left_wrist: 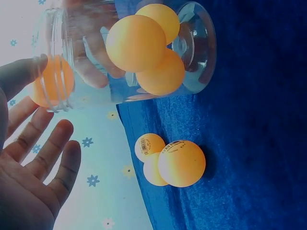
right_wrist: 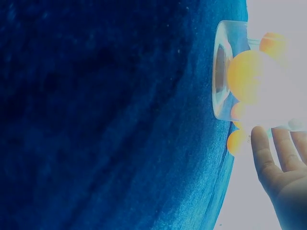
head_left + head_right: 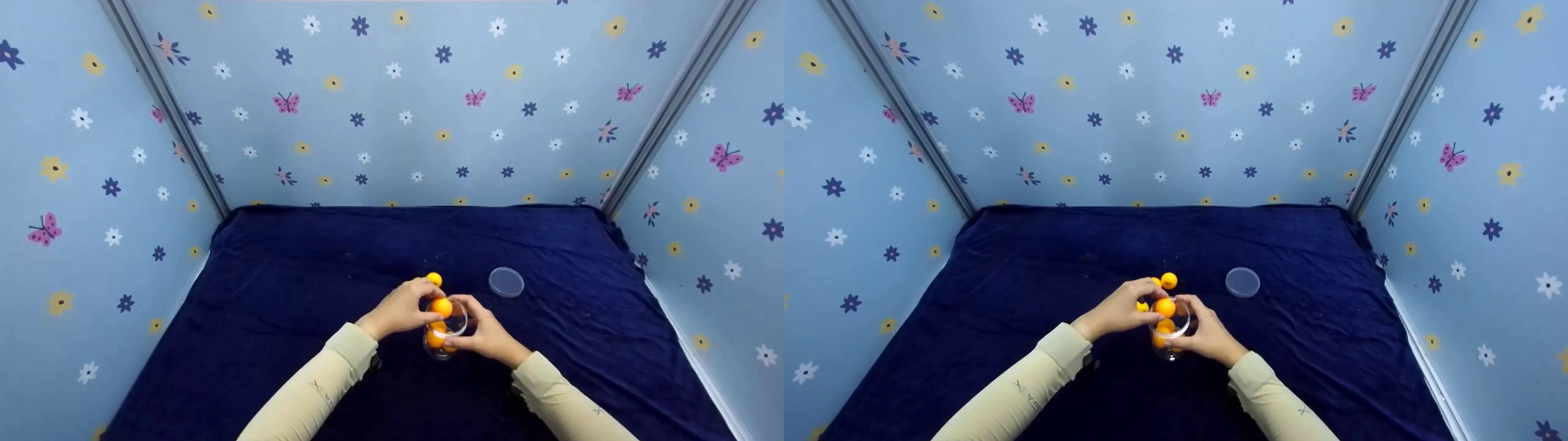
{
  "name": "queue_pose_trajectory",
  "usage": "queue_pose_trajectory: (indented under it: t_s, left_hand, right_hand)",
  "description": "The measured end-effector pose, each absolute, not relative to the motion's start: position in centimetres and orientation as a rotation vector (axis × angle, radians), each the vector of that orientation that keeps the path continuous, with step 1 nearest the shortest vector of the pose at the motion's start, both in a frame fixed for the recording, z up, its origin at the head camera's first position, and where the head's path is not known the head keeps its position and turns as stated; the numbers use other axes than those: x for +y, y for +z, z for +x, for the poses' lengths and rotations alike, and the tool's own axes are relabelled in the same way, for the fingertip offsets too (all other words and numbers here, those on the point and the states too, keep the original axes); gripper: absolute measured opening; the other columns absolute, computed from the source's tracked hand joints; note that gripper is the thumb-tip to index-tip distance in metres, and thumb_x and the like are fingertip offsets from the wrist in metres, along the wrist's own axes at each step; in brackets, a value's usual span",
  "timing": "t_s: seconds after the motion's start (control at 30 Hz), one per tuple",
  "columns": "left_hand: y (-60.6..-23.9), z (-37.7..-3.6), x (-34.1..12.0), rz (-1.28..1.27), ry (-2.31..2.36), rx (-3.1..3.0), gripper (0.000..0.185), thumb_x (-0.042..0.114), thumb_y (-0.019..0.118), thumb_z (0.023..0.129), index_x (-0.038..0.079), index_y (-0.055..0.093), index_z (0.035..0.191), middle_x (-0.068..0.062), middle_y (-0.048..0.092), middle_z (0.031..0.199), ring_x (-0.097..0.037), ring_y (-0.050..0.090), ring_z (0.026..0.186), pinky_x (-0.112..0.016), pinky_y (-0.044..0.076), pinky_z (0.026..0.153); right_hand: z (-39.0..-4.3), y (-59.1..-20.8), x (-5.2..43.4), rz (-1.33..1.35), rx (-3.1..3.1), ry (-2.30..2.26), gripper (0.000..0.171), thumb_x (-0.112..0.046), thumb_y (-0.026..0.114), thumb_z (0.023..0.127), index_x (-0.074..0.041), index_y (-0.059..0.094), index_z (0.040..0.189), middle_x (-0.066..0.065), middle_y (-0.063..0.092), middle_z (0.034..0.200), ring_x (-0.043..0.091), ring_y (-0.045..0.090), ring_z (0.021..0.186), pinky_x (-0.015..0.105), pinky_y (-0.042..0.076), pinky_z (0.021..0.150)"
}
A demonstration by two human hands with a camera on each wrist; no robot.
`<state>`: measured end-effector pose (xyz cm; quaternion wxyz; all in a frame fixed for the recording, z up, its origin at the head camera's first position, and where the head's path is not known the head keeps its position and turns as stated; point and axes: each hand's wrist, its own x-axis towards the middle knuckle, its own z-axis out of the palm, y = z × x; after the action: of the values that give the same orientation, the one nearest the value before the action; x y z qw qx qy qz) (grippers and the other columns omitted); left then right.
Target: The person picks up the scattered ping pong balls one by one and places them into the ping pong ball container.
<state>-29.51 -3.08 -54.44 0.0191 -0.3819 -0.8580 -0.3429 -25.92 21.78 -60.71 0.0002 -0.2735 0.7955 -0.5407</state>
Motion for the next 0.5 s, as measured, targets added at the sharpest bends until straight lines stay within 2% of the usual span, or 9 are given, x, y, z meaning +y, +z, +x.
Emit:
queue_pose_trajectory:
  t_s: [0.1,0.23,0.3,0.5]
  left_hand:
    - [-54.56,-29.53,-3.03,-1.181,-1.072,-2.661,0.034,0.021,0.089,0.092,0.009,0.077,0.121,-0.007,0.076,0.116,-0.022,0.069,0.109,-0.039,0.059,0.101]
    - [-54.57,-29.44,-2.97,-1.164,-1.109,-2.666,0.038,0.017,0.088,0.092,0.006,0.075,0.125,-0.009,0.074,0.118,-0.023,0.069,0.110,-0.039,0.059,0.101]
    - [-54.61,-29.43,-2.95,-1.161,-1.132,-2.663,0.038,0.015,0.088,0.092,0.005,0.074,0.126,-0.010,0.072,0.119,-0.024,0.069,0.110,-0.039,0.059,0.101]
    - [-54.73,-29.54,-3.00,-1.159,-1.163,-2.631,0.035,0.013,0.086,0.094,0.004,0.074,0.125,-0.011,0.071,0.121,-0.026,0.070,0.112,-0.039,0.060,0.102]
  right_hand:
    - [-25.97,-60.78,21.68,-0.867,2.502,-1.704,0.078,-0.011,0.097,0.081,-0.001,0.056,0.146,0.021,0.069,0.139,0.036,0.071,0.118,0.051,0.066,0.090]
    - [-25.95,-60.71,21.63,-0.851,2.501,-1.708,0.081,-0.011,0.097,0.080,0.006,0.054,0.146,0.030,0.066,0.139,0.033,0.071,0.120,0.040,0.066,0.091]
    - [-25.92,-60.64,21.66,-0.842,2.493,-1.710,0.083,-0.011,0.097,0.080,0.008,0.052,0.146,0.033,0.065,0.139,0.036,0.071,0.121,0.035,0.065,0.091]
    - [-25.85,-60.67,21.83,-0.840,2.495,-1.704,0.080,-0.011,0.097,0.080,0.004,0.054,0.146,0.031,0.065,0.140,0.041,0.070,0.120,0.035,0.065,0.092]
